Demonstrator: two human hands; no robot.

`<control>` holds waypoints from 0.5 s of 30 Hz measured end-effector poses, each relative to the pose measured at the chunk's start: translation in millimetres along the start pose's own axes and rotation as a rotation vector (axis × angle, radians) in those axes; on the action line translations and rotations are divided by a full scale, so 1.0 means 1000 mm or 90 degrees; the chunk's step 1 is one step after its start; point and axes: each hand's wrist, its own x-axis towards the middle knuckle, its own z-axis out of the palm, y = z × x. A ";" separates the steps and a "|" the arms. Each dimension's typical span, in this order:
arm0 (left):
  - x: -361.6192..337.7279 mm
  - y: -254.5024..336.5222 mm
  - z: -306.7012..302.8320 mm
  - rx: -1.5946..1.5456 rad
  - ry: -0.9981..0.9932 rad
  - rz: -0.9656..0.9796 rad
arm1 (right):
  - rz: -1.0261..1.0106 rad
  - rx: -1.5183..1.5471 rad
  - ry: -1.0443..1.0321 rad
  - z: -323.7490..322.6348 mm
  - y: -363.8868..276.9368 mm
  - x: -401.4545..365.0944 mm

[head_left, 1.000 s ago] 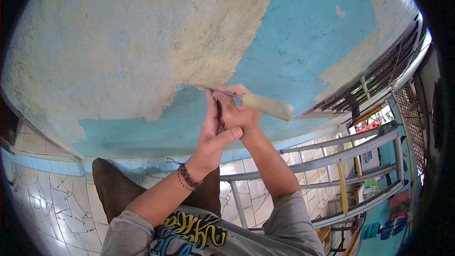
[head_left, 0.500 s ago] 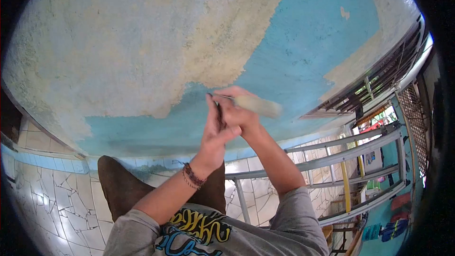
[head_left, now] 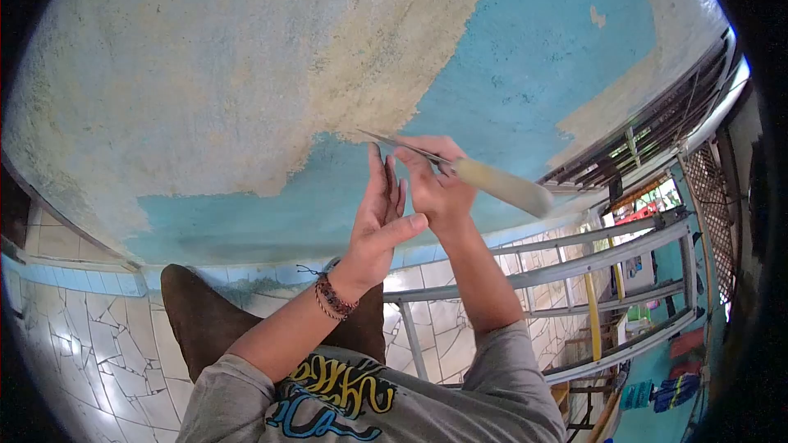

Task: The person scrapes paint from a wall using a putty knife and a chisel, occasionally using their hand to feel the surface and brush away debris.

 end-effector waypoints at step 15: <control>0.003 -0.001 -0.002 -0.007 0.030 -0.013 | 0.100 0.117 0.031 0.003 -0.012 0.000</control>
